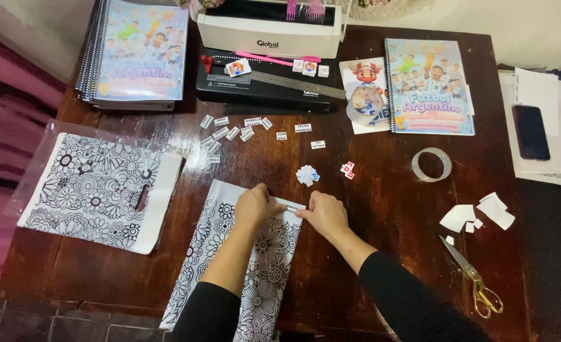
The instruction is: The person places a notebook and small sticker labels into a decorative plastic bag, then uses scissors and adhesive tape to seal the bag.
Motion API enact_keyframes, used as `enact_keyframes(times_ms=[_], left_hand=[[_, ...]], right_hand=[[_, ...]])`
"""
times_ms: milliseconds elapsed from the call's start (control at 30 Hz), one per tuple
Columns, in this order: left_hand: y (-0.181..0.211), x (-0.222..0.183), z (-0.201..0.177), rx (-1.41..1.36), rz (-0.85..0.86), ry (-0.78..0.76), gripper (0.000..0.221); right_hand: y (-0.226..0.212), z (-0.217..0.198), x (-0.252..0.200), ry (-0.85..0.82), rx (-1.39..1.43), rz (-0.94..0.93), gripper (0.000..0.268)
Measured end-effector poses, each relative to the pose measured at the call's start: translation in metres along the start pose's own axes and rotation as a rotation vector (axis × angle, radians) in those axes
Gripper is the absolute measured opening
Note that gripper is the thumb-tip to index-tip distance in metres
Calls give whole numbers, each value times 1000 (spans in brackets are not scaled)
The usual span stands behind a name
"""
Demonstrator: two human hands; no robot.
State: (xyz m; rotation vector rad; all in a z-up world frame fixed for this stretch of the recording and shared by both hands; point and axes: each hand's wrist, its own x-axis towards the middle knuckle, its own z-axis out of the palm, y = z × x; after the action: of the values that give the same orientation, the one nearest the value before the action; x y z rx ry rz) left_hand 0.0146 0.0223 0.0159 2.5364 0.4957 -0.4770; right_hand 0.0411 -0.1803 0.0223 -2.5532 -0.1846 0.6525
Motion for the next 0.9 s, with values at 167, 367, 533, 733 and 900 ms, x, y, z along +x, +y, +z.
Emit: enact_keyframes(times_ms=[167,367,533,733,900], left_hand=[[-25,14,29,-109,22,72,45],[-49,10,27,-460,152,107,36],[-20,-88,3,-590,158,179,24],[-37,-167,33,-663,26,50,20],[-48,-188,57,-728,-2,35,20]], right_hand=[[22,14,9,47,79,-47,31],[89,-21,24,500,165,-191,16],[99,-61,54,504,197,-181,20],[85,-63,70,393,23,-180,18],[93,-59,79,388,19,-177,22]])
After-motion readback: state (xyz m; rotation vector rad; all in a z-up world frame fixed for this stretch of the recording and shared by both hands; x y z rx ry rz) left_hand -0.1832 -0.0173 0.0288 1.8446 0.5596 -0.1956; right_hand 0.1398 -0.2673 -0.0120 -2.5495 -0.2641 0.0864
